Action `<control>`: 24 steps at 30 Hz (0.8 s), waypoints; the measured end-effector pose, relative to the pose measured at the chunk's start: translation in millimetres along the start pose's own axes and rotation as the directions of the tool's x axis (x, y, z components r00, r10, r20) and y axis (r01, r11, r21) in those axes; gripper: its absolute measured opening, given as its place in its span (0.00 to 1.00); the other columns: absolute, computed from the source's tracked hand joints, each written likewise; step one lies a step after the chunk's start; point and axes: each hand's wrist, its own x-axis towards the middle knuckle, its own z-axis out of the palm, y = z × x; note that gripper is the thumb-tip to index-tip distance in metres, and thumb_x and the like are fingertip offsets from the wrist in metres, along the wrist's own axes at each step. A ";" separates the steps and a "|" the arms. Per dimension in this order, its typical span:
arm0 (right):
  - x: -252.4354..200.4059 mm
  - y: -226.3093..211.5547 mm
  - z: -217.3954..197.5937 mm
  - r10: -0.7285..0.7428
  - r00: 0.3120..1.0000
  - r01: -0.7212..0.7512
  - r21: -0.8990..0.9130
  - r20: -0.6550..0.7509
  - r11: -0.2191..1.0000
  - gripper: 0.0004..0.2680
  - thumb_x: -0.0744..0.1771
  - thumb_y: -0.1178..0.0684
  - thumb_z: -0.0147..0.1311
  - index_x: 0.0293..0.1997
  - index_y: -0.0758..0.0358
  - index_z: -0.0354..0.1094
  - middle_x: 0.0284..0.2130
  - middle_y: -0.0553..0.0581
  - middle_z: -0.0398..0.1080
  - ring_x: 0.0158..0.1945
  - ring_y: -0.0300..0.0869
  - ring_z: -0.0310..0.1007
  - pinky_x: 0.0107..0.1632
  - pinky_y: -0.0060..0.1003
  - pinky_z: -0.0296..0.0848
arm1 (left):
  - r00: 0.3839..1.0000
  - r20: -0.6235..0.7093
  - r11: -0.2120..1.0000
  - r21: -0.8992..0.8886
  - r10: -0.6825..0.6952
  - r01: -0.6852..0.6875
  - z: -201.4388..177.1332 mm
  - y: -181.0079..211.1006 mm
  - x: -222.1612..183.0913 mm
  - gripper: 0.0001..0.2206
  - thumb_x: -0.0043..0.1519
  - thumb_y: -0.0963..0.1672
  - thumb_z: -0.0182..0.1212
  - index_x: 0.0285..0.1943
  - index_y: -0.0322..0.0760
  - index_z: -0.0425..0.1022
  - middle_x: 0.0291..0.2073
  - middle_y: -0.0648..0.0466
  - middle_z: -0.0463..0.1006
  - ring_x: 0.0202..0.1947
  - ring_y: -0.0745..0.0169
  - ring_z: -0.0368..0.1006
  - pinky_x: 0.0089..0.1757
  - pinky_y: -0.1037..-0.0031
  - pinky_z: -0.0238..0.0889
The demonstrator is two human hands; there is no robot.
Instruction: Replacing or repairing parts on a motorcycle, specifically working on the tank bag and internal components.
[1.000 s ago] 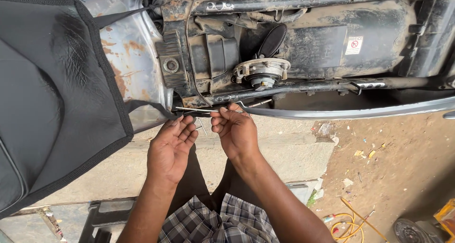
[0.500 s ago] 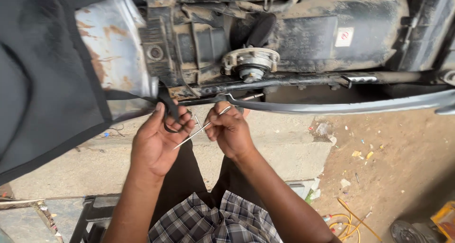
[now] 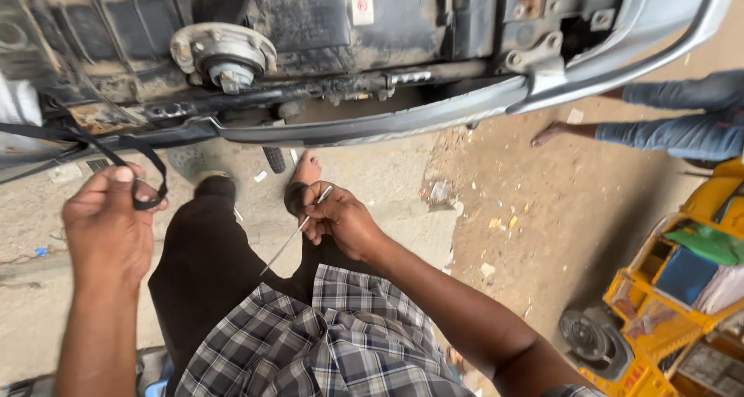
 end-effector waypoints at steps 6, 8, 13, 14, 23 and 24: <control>-13.3 -127.6 49.3 -0.211 0.961 0.272 -0.475 0.179 0.837 0.08 0.72 0.52 0.46 0.42 0.65 0.69 0.31 0.55 0.74 0.34 0.38 0.74 0.42 0.35 0.75 | 0.985 -0.153 0.972 0.232 0.076 -0.039 17.8 -9.2 1.8 0.07 0.73 0.42 0.57 0.47 0.31 0.77 0.31 0.58 0.76 0.28 0.73 0.65 0.33 0.77 0.62; -5.0 -168.6 79.5 -0.327 0.918 0.397 -0.537 0.226 0.744 0.10 0.72 0.50 0.47 0.41 0.67 0.71 0.30 0.56 0.74 0.35 0.39 0.75 0.43 0.37 0.76 | 0.989 -0.136 0.971 0.238 0.053 -0.019 12.6 3.7 2.3 0.08 0.72 0.42 0.57 0.48 0.30 0.78 0.31 0.59 0.76 0.28 0.75 0.62 0.33 0.79 0.58; 37.3 -240.2 143.5 -0.554 0.830 0.350 -0.827 0.057 0.440 0.12 0.74 0.51 0.48 0.36 0.69 0.69 0.26 0.57 0.72 0.30 0.43 0.71 0.35 0.39 0.72 | 0.999 -0.029 0.946 0.322 -0.026 0.034 -11.7 10.7 2.1 0.08 0.68 0.42 0.57 0.46 0.29 0.80 0.29 0.61 0.77 0.29 0.77 0.67 0.34 0.82 0.62; 56.3 -240.9 156.2 -0.536 0.841 0.346 -0.836 0.075 0.427 0.12 0.74 0.51 0.48 0.36 0.69 0.69 0.26 0.57 0.72 0.30 0.43 0.71 0.35 0.39 0.72 | 0.998 -0.051 0.953 0.301 -0.025 0.040 -13.9 14.7 5.5 0.08 0.68 0.42 0.57 0.46 0.29 0.80 0.29 0.61 0.77 0.29 0.77 0.67 0.34 0.82 0.62; 216.0 -154.2 253.4 -0.295 0.955 0.166 -0.761 -0.036 0.628 0.13 0.71 0.47 0.51 0.34 0.67 0.73 0.25 0.58 0.75 0.23 0.41 0.72 0.27 0.40 0.73 | 0.997 -0.064 0.995 0.089 -0.034 0.039 -4.2 22.9 9.4 0.08 0.67 0.42 0.58 0.46 0.32 0.81 0.28 0.59 0.76 0.27 0.75 0.67 0.32 0.80 0.62; 216.0 -142.8 260.1 -0.398 0.915 0.141 -0.868 -0.071 0.476 0.13 0.69 0.46 0.54 0.31 0.67 0.73 0.21 0.58 0.73 0.20 0.42 0.72 0.25 0.41 0.73 | 0.997 -0.079 0.993 0.115 0.008 0.001 -5.3 26.7 2.9 0.08 0.67 0.42 0.57 0.44 0.32 0.80 0.28 0.59 0.78 0.28 0.75 0.68 0.33 0.80 0.63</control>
